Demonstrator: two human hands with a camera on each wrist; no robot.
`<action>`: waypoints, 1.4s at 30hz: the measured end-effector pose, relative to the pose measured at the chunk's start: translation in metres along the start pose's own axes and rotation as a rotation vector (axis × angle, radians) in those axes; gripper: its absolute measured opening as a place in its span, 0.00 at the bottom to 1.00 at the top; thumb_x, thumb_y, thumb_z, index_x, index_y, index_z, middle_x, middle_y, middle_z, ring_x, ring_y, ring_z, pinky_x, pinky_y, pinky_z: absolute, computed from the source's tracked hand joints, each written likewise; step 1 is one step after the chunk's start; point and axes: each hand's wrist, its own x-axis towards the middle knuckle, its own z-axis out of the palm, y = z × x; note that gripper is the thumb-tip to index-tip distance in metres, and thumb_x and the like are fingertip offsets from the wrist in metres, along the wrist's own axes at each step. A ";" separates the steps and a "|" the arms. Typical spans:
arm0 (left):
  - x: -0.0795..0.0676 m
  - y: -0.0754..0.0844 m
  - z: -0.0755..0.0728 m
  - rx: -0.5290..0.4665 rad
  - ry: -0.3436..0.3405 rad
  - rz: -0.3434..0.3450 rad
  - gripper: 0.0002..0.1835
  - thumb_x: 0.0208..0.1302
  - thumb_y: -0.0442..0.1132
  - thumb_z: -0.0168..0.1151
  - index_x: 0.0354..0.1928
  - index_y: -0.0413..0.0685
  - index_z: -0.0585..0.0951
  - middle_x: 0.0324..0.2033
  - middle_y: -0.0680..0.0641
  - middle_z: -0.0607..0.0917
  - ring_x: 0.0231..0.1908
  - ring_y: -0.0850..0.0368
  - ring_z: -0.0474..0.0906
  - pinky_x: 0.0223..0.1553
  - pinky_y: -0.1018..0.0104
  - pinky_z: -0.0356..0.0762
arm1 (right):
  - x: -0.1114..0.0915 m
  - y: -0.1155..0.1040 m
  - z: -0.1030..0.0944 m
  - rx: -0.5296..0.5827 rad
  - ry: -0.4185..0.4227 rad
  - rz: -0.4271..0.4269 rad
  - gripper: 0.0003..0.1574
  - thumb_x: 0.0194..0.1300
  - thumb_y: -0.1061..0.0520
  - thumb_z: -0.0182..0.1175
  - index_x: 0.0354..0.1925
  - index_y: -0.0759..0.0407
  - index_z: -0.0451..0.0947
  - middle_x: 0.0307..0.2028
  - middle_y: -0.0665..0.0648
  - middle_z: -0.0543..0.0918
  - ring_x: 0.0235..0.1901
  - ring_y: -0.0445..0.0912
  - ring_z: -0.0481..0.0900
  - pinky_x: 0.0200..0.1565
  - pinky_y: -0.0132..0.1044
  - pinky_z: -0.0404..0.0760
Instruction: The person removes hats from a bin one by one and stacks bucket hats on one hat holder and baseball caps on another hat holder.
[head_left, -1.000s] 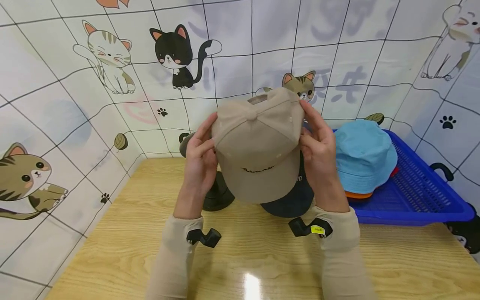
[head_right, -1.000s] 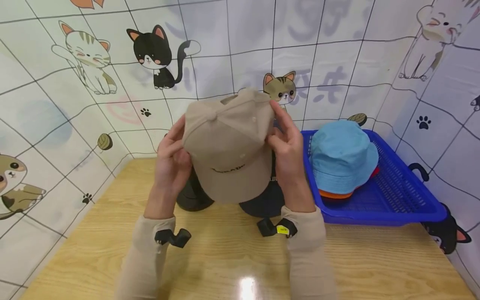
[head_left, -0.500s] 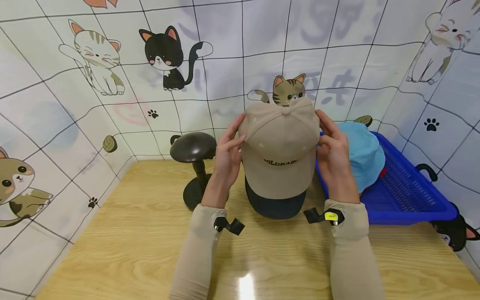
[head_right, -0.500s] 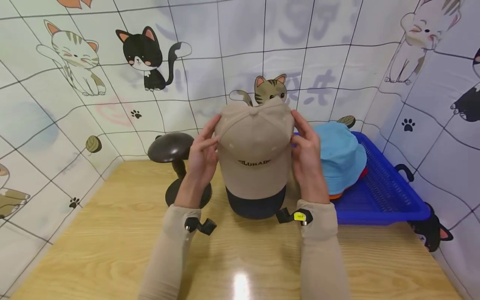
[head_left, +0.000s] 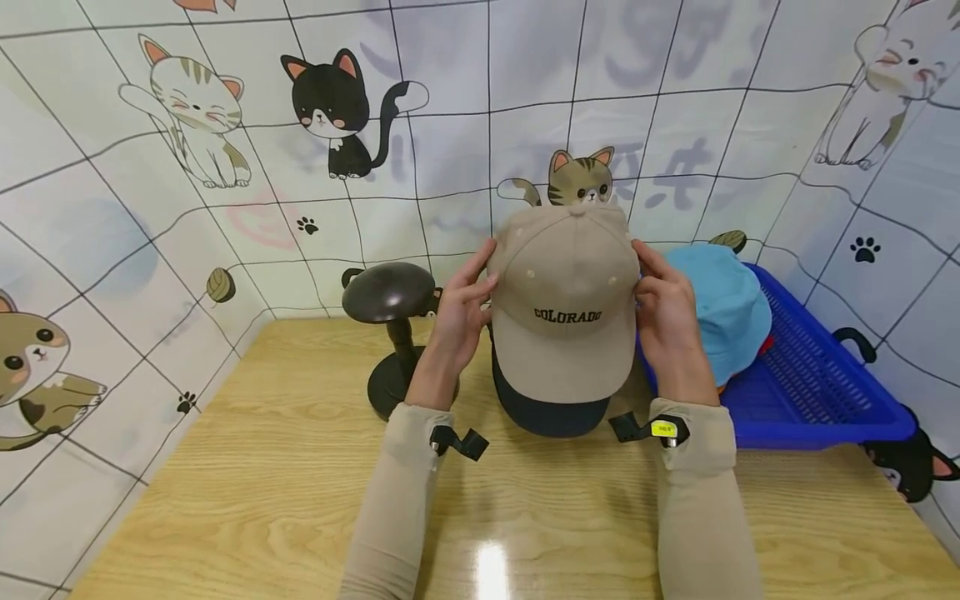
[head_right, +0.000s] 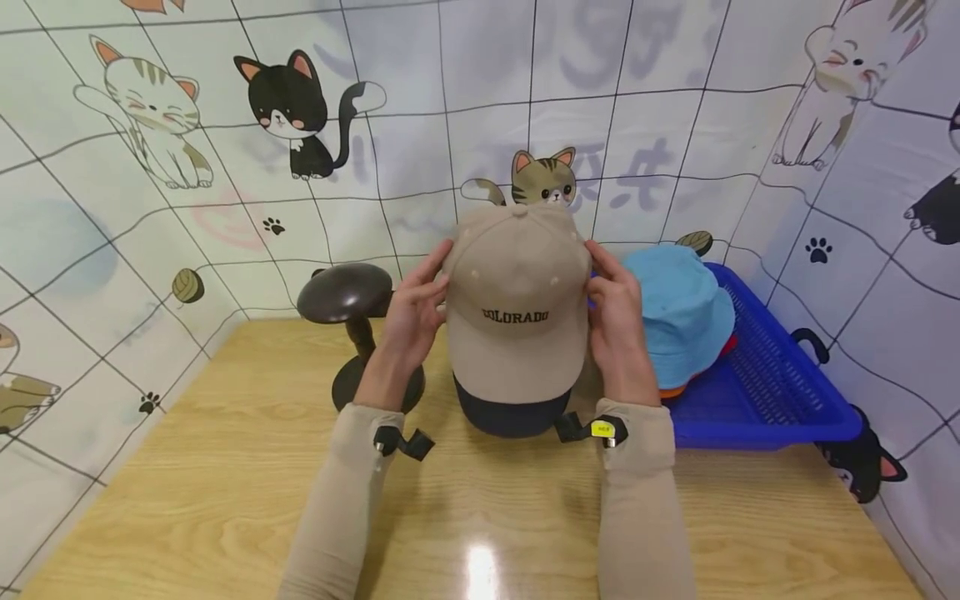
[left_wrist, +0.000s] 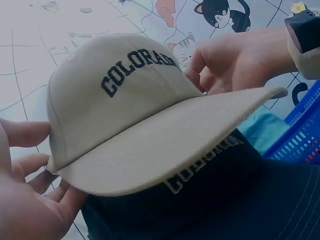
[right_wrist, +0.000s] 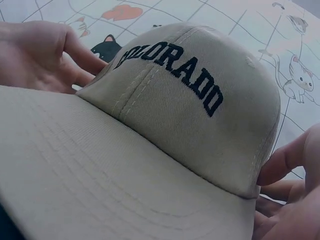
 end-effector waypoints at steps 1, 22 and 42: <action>0.000 0.000 -0.001 0.014 -0.001 -0.007 0.31 0.78 0.38 0.54 0.79 0.62 0.63 0.81 0.60 0.57 0.77 0.52 0.61 0.72 0.39 0.62 | 0.000 0.000 -0.001 -0.015 -0.001 0.007 0.46 0.69 0.74 0.34 0.82 0.53 0.53 0.81 0.51 0.56 0.73 0.43 0.60 0.63 0.35 0.62; -0.008 -0.006 -0.014 0.187 -0.034 -0.114 0.45 0.61 0.23 0.65 0.78 0.62 0.67 0.80 0.54 0.59 0.66 0.38 0.76 0.43 0.64 0.86 | -0.004 0.001 -0.039 -0.366 -0.268 0.114 0.53 0.69 0.73 0.53 0.83 0.50 0.45 0.84 0.57 0.45 0.64 0.43 0.71 0.53 0.27 0.79; -0.006 -0.005 -0.028 0.337 -0.082 -0.197 0.47 0.63 0.24 0.68 0.78 0.72 0.64 0.78 0.53 0.62 0.54 0.41 0.85 0.47 0.53 0.88 | -0.004 -0.008 -0.034 -0.846 -0.350 0.279 0.60 0.67 0.59 0.68 0.82 0.65 0.41 0.76 0.75 0.58 0.67 0.65 0.71 0.50 0.30 0.81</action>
